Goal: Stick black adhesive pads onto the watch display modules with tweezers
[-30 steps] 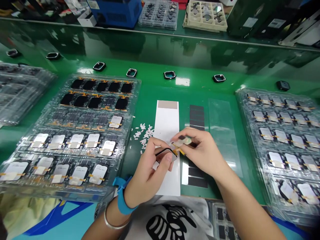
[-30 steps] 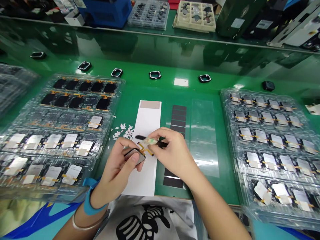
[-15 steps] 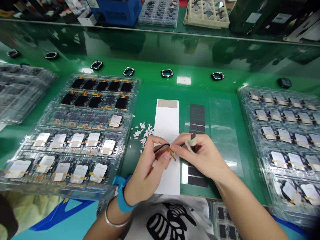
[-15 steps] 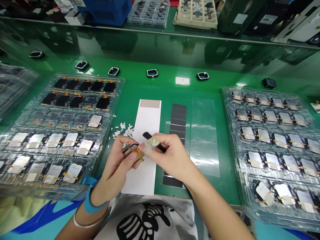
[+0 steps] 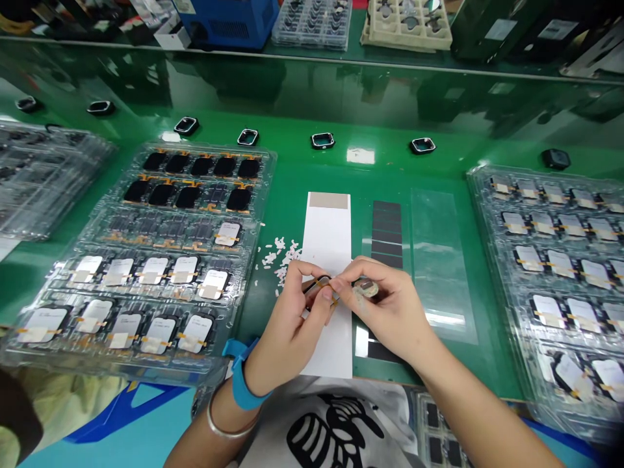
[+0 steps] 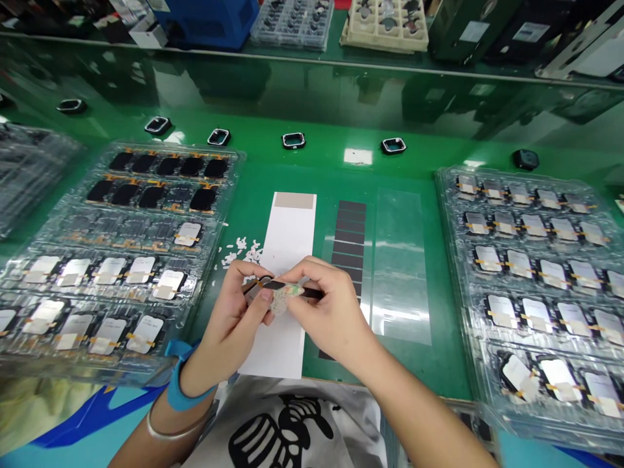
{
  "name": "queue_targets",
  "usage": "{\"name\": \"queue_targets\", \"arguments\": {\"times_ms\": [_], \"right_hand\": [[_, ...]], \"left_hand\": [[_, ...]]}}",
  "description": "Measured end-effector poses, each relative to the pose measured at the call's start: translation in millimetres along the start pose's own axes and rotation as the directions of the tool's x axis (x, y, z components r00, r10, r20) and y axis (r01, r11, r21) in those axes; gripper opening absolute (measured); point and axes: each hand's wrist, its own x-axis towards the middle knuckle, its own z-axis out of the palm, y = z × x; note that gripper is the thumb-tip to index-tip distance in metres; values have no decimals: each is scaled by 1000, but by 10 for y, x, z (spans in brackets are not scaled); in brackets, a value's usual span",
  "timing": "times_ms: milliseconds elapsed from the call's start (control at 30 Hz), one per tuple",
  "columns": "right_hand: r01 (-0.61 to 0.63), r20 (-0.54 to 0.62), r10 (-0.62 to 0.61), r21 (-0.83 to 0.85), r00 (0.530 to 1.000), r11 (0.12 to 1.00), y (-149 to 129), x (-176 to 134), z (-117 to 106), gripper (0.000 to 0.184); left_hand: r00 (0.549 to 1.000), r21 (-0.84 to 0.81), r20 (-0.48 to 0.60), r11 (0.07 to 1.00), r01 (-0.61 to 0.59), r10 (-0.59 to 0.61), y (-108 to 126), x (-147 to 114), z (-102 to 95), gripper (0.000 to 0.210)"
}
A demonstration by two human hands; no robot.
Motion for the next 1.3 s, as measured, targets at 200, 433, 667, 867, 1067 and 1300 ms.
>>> {"name": "queue_targets", "arguments": {"times_ms": [200,433,667,867,1067,1300], "right_hand": [[-48,-15,48,6,999,999,52,0,-28,15],[106,-356,-167,-184,919,977,35,401,-270,36],[30,-384,-9,47,923,998,589,989,-214,37],[9,-426,29,86,904,996,686,963,-158,32],[-3,-417,45,99,908,995,615,944,-156,28],[4,-412,42,110,910,994,616,950,-153,29]], "left_hand": [[1000,-3,-9,1000,14,-14,-36,-1,-17,13],[994,406,87,909,-90,59,22,14,7,7],[967,573,233,790,-219,100,9,57,52,6],[959,594,263,765,-249,108,-17,48,38,9],[957,610,263,748,-261,120,-33,45,38,12],[958,638,264,725,-259,110,-18,43,39,10]]}}
